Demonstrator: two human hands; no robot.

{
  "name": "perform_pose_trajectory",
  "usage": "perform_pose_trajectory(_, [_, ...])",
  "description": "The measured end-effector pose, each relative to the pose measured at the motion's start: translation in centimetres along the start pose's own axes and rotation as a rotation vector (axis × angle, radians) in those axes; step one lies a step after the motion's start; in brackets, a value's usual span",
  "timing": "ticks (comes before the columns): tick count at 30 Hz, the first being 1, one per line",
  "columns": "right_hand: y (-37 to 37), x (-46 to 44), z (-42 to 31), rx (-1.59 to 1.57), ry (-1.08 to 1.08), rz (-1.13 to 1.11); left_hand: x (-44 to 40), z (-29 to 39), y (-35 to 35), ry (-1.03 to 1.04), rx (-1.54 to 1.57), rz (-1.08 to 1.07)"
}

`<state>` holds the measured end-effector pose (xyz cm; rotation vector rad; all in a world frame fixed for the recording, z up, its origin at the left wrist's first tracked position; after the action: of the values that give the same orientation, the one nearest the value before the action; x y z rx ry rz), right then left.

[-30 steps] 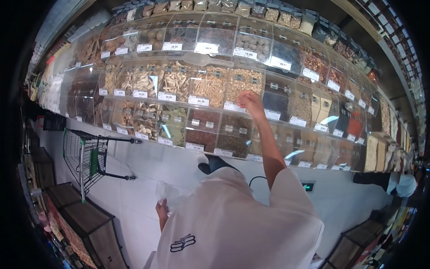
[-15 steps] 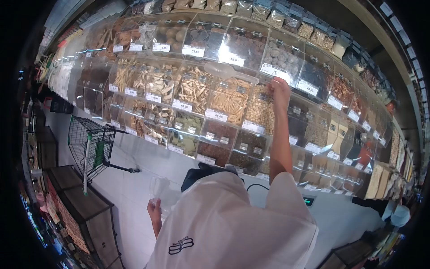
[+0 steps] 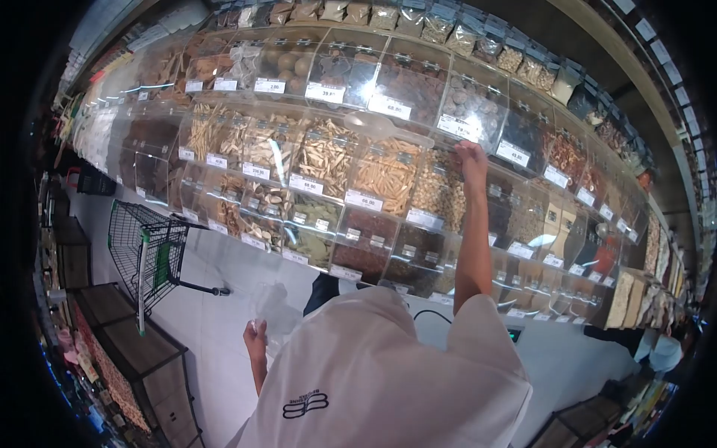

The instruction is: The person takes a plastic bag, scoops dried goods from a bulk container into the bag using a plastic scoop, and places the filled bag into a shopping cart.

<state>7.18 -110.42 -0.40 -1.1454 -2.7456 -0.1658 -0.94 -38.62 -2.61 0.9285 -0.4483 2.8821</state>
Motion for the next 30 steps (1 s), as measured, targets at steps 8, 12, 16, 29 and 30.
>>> perform_pose_trajectory(8, [0.7,0.5,-1.5,-0.017,-0.015,0.02,-1.1,-0.6,-0.6,-0.008,0.045,-0.01])
perform_pose_trajectory(12, [-0.4,1.2,-4.8,0.068,-0.233,0.081,-1.6,-2.1,-1.5,-0.013,0.058,-0.004])
perform_pose_trajectory(16, [0.1,2.2,-11.5,0.215,-0.401,0.146,-1.7,-2.4,-1.7,-0.048,0.063,0.029])
perform_pose_trajectory(29, [1.0,-13.6,-23.1,0.709,-0.503,0.209,-4.2,-1.0,-2.8,-0.023,0.047,0.051])
perform_pose_trajectory(30, [0.6,-15.3,-23.2,0.767,-0.469,0.211,-4.4,-1.2,-2.8,-0.033,0.046,0.056])
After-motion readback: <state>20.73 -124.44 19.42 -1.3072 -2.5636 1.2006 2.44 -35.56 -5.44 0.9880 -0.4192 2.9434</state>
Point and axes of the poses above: each hand's wrist, its own x-axis away from the middle knuckle, its own y-axis out of the palm, z = x × y, the point moved 4 cm from there along -x, towards the middle knuckle, and after that the axes turned 8 degrees about -z, right-handed, at the moved point
